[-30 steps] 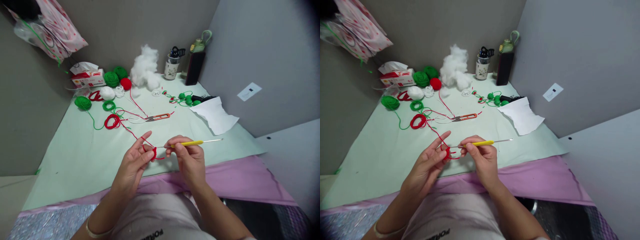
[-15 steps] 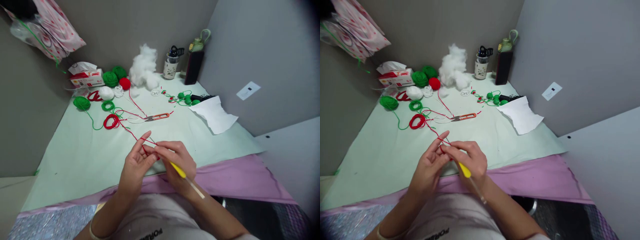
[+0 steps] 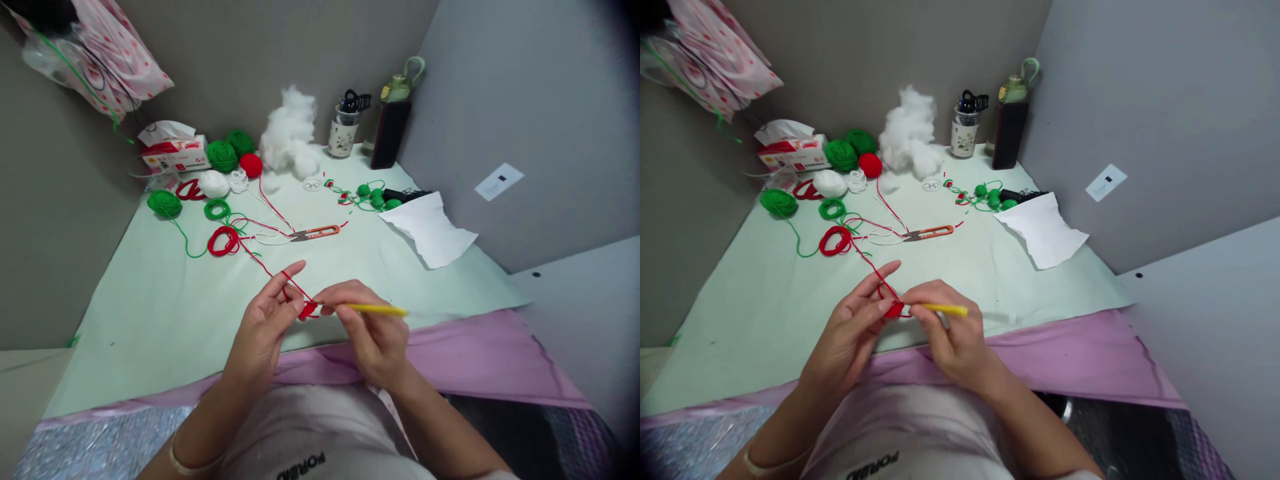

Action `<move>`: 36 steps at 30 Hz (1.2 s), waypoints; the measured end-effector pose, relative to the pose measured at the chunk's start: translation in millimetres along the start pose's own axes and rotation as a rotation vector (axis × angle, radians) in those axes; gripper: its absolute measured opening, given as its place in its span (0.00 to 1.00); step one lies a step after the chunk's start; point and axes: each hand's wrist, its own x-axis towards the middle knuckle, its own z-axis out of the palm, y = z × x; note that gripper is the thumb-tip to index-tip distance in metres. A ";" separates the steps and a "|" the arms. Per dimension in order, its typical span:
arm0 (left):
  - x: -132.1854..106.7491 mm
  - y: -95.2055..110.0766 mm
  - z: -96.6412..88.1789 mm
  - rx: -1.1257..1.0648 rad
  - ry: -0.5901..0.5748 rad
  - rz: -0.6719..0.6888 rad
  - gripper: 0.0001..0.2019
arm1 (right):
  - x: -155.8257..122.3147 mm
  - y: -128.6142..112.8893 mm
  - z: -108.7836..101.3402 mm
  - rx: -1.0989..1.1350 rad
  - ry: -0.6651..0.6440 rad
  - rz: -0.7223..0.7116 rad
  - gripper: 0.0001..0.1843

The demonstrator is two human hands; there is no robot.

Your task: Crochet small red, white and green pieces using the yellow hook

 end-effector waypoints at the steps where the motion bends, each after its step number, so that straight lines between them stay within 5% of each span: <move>1: 0.0 -1.2 0.4 -0.003 0.000 0.018 0.26 | -0.9 0.0 0.9 -0.109 -0.028 -0.094 0.14; 5: 0.3 -0.7 2.4 -0.124 -0.045 -0.081 0.31 | -3.4 2.7 5.2 -0.404 -0.031 -0.312 0.19; 9: 1.4 5.6 2.4 -0.224 -0.045 -0.205 0.26 | -0.9 4.7 5.6 -0.132 0.120 -0.144 0.14; 12: 1.9 5.3 3.7 -0.197 -0.022 -0.134 0.23 | 5.1 5.6 5.4 0.173 0.163 0.043 0.11; 16: 0.7 -2.0 5.9 -0.059 -0.065 -0.039 0.19 | 9.9 5.4 7.8 0.193 0.111 0.090 0.09; 21: 1.8 -7.4 6.1 -0.042 -0.023 0.012 0.20 | 1.7 2.7 8.6 -0.103 0.058 -0.066 0.14; 25: 4.7 -6.3 5.1 -0.180 -0.036 -0.109 0.23 | -4.1 3.2 5.8 -0.295 0.037 -0.216 0.17; 29: 5.6 -3.7 1.9 -0.201 -0.018 -0.162 0.20 | 0.2 6.2 1.3 0.088 0.202 0.048 0.10; 32: 4.3 -5.2 3.6 -0.144 0.011 -0.093 0.19 | 3.0 8.1 1.9 0.317 0.208 0.200 0.11; 36: 0.5 -10.8 10.4 -0.092 0.073 0.076 0.23 | -3.1 11.6 9.6 -0.013 0.112 0.012 0.11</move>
